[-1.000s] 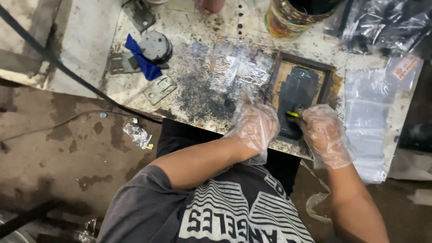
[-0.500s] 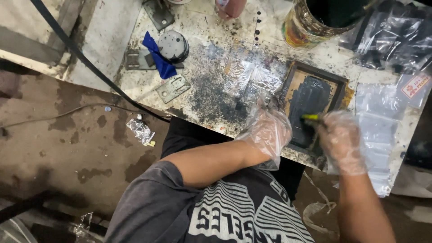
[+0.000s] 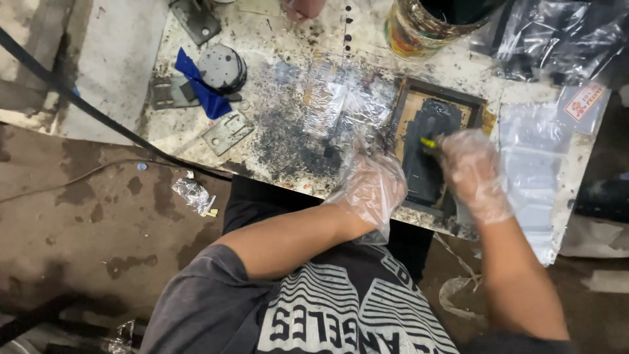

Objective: Mixing black ink in a container and applying it to a printing plate using a small tool.

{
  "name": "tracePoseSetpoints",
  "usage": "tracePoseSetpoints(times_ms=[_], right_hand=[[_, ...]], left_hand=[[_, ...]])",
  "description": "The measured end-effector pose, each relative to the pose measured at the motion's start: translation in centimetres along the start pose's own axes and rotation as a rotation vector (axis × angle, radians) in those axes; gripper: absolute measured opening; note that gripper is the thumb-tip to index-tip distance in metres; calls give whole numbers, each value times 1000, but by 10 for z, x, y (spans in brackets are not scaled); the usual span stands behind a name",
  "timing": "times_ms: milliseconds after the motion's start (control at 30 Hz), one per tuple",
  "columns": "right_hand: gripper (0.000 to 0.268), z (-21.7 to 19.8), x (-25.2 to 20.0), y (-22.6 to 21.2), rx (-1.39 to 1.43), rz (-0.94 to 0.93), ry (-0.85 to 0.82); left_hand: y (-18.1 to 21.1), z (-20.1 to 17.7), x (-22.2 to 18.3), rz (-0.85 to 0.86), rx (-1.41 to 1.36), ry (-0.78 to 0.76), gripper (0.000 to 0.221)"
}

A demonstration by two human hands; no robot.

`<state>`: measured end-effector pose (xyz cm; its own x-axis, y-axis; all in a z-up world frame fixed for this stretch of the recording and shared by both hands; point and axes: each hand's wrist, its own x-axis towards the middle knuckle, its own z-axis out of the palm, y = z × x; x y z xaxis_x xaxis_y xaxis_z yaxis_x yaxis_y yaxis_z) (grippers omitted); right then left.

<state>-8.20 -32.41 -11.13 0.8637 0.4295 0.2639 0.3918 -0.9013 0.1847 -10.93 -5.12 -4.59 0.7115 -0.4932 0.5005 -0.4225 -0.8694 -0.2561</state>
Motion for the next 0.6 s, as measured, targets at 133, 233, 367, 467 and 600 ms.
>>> tracePoseSetpoints(times_ms=[133, 233, 367, 467, 600], right_hand=[[14, 23, -48, -14, 499, 22, -29], [15, -34, 7, -31, 941, 18, 72], [19, -23, 20, 14, -223, 16, -23], [23, 49, 22, 46, 100, 109, 82], [11, 42, 42, 28, -56, 135, 68]], left_hand=[[-38, -19, 19, 750, 108, -345, 32], [-38, -14, 11, 335, -784, -864, 29], [35, 26, -18, -52, 243, 56, 36], [2, 2, -6, 57, -136, 131, 19], [6, 7, -7, 69, 41, 99, 22]])
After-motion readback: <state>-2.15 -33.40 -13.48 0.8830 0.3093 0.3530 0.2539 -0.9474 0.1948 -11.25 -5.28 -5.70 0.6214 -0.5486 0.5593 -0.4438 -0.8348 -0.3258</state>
